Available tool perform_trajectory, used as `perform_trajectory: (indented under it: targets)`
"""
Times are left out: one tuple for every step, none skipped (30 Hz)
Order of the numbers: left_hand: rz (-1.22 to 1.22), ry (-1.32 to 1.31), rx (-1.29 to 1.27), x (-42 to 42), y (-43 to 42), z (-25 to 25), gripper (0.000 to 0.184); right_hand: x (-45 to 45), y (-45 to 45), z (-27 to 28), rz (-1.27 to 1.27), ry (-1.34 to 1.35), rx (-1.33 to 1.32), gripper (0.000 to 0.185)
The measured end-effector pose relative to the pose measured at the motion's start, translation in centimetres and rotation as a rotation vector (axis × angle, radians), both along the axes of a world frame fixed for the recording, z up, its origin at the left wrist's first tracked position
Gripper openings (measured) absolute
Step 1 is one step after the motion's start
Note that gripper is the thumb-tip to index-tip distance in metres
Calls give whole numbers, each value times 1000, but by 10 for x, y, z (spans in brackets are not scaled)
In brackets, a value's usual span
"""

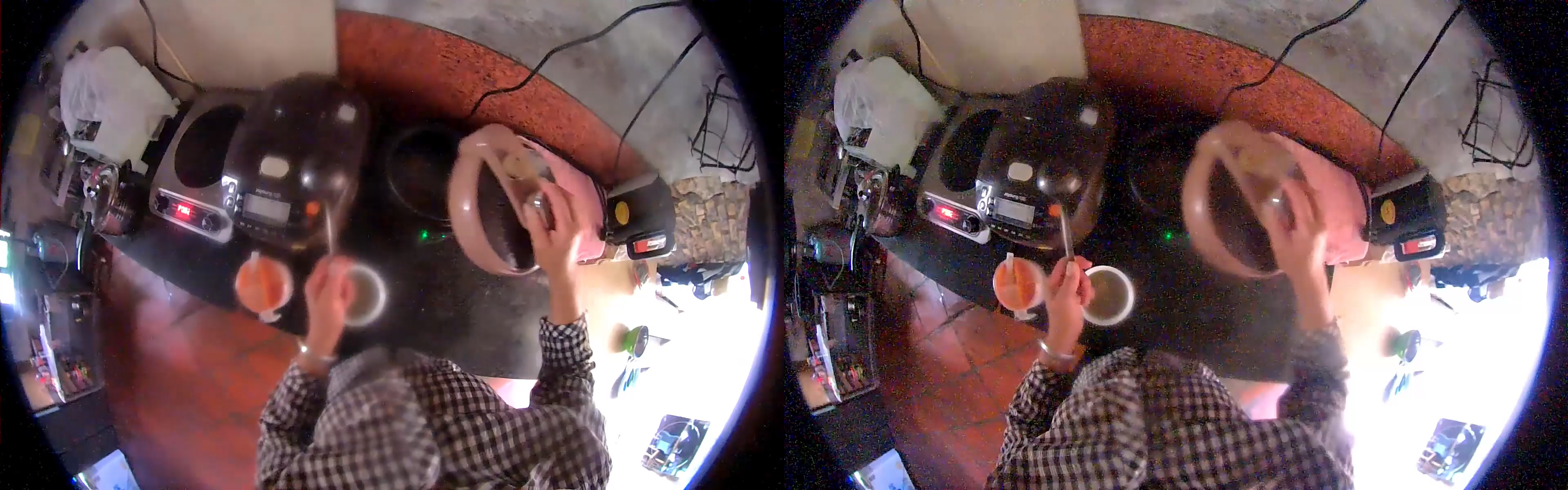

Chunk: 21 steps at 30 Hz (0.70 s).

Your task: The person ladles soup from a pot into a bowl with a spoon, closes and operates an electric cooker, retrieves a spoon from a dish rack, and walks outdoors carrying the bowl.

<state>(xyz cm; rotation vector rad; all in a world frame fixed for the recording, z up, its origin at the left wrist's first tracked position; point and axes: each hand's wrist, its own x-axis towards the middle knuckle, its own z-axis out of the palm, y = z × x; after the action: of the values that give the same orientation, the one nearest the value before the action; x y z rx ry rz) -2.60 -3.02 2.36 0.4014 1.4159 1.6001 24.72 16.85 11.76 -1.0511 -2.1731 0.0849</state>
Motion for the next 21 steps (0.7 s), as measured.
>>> perform_trajectory:
  targets:
    - [-4, -32, 24, 1, 0, -1, 22, -13, 3, -12, 26, 57, -13, 36]
    - [-6, -63, 50, 0, -1, -3, 19, -28, 4, -16, 45, 61, -11, 36]
    - [-6, -95, 75, 0, -3, -4, 16, -42, 6, -19, 66, 64, -10, 36]
    - [5, -145, 97, 0, -5, -5, 14, -54, 6, -21, 77, 64, -22, 37]
    - [6, -124, 58, -1, -5, -4, 14, -64, 9, -24, 88, 63, -34, 37]
    - [8, -104, 20, -2, -4, -2, 14, -70, 16, -34, 84, 43, 13, 36]
    - [10, -86, -20, -2, -3, -1, 14, -76, 21, -41, 78, 33, -1, 36]
    - [16, -51, -14, -3, -3, 0, 15, -81, 24, -46, 72, 22, -12, 36]
    - [22, -18, -10, -4, -3, -1, 16, -87, 26, -47, 65, 9, -25, 36]
    - [27, 14, -6, -4, -2, -1, 17, -92, 28, -46, 56, -49, 16, 38]
    - [24, 15, 2, -3, -1, -2, 17, -95, 30, -46, 39, -54, 16, 38]
    - [19, 16, 13, -4, 2, -3, 17, -98, 33, -47, 21, -59, 19, 39]
    - [14, 17, 25, -4, 5, -5, 18, -101, 35, -48, 3, -65, 24, 39]
    - [8, -4, 26, -4, 8, -7, 17, -104, 38, -49, 7, -60, 35, 39]
    - [0, -25, 28, -3, 12, -9, 17, -107, 40, -50, 10, -55, 47, 39]
    - [-10, -45, 30, -3, 16, -11, 17, -109, 41, -51, 11, -49, 59, 39]
    - [-15, -37, 43, -2, 22, -15, 17, -111, 43, -53, 4, -54, 60, 39]
    - [-21, -29, 57, -1, 28, -19, 17, -114, 45, -57, -4, -57, 62, 39]
    - [-27, -20, 70, 1, 33, -20, 17, -116, 47, -59, -11, -60, 62, 39]
    - [7, -60, 110, 4, 39, -20, 17, -117, 48, -58, -3, -57, 74, 40]
    - [-11, -30, 104, 5, 43, -19, 17, -117, 48, -58, 0, -58, 71, 40]
